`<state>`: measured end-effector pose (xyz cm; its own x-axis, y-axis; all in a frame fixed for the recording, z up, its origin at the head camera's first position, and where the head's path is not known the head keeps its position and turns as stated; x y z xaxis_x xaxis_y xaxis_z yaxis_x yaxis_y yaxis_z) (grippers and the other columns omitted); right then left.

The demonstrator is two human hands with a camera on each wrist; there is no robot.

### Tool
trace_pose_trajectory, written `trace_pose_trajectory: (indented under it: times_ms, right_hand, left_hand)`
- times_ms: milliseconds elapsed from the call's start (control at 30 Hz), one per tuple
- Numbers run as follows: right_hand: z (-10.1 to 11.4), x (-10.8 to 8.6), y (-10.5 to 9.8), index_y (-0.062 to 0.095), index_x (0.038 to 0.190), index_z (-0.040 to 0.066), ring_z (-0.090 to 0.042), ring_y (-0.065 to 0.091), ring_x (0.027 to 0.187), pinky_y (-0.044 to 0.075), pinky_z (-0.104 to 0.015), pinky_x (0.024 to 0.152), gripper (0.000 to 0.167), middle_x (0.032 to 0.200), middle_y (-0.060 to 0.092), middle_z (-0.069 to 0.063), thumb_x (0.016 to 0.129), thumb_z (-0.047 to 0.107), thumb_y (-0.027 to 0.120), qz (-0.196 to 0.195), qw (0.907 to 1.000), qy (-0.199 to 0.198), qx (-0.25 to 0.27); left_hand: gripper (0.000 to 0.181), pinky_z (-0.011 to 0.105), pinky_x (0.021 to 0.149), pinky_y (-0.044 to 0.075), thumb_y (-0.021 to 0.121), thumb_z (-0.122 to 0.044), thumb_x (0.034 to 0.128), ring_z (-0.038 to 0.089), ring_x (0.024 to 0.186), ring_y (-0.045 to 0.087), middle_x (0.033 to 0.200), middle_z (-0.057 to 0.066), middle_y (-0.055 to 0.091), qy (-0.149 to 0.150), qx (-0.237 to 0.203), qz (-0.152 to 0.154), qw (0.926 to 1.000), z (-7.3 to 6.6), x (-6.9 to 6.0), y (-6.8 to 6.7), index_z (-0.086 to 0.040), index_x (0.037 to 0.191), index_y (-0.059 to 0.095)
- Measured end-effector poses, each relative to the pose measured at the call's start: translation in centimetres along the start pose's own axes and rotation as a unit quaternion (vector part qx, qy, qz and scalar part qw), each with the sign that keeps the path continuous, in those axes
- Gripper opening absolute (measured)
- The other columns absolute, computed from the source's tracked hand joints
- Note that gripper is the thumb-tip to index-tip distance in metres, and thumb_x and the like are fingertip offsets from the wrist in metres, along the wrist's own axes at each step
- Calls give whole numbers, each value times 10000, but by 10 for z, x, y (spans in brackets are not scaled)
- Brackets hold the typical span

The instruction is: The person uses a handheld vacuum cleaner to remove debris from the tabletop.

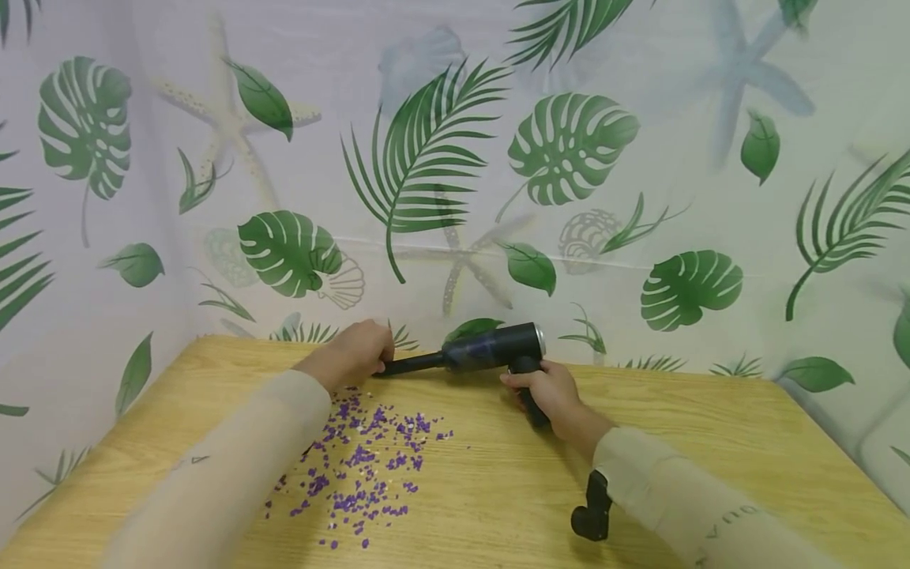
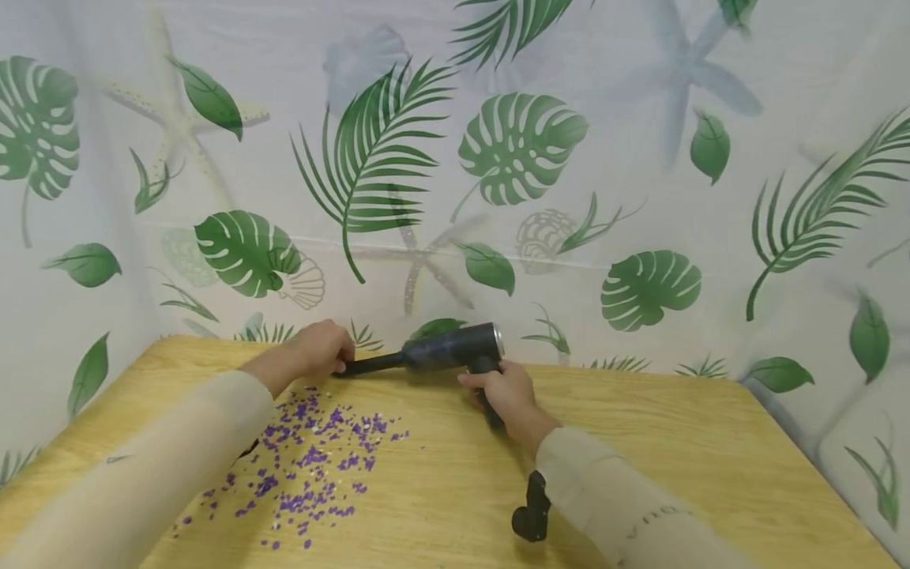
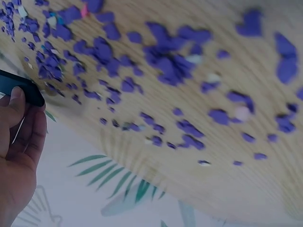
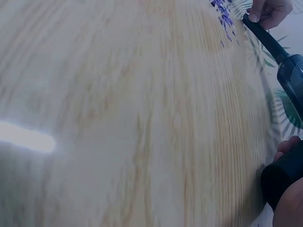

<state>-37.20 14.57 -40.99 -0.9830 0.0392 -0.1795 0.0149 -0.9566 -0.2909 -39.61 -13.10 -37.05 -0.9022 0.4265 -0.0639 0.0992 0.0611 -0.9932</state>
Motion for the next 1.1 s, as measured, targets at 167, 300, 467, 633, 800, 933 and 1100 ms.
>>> trace_pose_trajectory:
  times_ms: [167, 300, 467, 633, 800, 933, 1100]
  right_hand:
    - [5, 3, 19, 614, 1182, -16, -166, 598, 661, 498, -275, 607, 446, 911, 645, -86, 830, 188, 795, 130, 9999, -81, -35]
    - [11, 4, 35, 628, 1149, -20, -164, 596, 664, 488, -271, 607, 419, 884, 636, -83, 824, 179, 801, 245, 9995, -165, -82]
    - [19, 3, 57, 644, 1091, -5, -174, 584, 681, 470, -273, 627, 370, 813, 636, -72, 814, 180, 804, 426, 9986, -228, -212]
    - [29, 3, 78, 655, 1047, 17, -204, 594, 750, 459, -284, 674, 364, 839, 660, -95, 802, 231, 817, 527, 9958, -484, -564]
    - [36, 7, 97, 667, 1062, 16, -233, 593, 853, 453, -287, 728, 402, 965, 647, -110, 787, 259, 830, 602, 9922, -691, -840]
    - [39, 10, 111, 669, 1040, 24, -231, 600, 849, 454, -291, 734, 395, 937, 661, -109, 778, 265, 839, 812, 9903, -735, -857]
    - [43, 12, 116, 664, 1048, 14, -243, 589, 873, 460, -323, 761, 412, 969, 656, -118, 784, 277, 838, 907, 9875, -889, -933]
  left_hand:
    - [69, 362, 827, 576, 738, -39, 882, 229, 898, 687, 898, 38, 729, 46, 94, -64, 9999, 16, -17, -2, -96, 897, 775]
    - [57, 394, 852, 569, 749, -41, 869, 245, 879, 689, 872, 39, 737, 15, 106, -182, 9998, 30, -33, -3, -86, 886, 778]
    - [39, 389, 809, 569, 750, -63, 870, 210, 792, 668, 813, 20, 723, -117, 24, -240, 9996, 45, -54, -1, -89, 853, 774]
    - [39, 365, 749, 565, 758, -63, 858, 186, 748, 649, 787, 9, 708, -233, 66, -312, 9992, 61, -76, -1, -85, 827, 764]
    - [62, 360, 727, 559, 748, -66, 867, 170, 732, 635, 780, -5, 703, -306, 122, -365, 9988, 74, -97, -1, -104, 820, 757]
    - [98, 345, 696, 546, 756, -57, 853, 145, 695, 604, 746, -24, 683, -385, 57, -441, 9983, 81, -111, -1, -121, 780, 743]
    - [106, 334, 671, 536, 767, -36, 832, 141, 678, 593, 733, -22, 676, -387, 52, -601, 9974, 84, -115, -4, -111, 763, 737]
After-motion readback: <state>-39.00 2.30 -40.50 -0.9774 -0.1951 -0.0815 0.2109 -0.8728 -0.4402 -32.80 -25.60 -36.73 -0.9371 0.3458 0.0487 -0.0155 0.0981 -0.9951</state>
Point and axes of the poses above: each hand's wrist, its own x-axis towards the middle knuckle, its own y-axis out of the palm, z = x × y, the point moved 7 cm from there along x, towards the middle knuckle
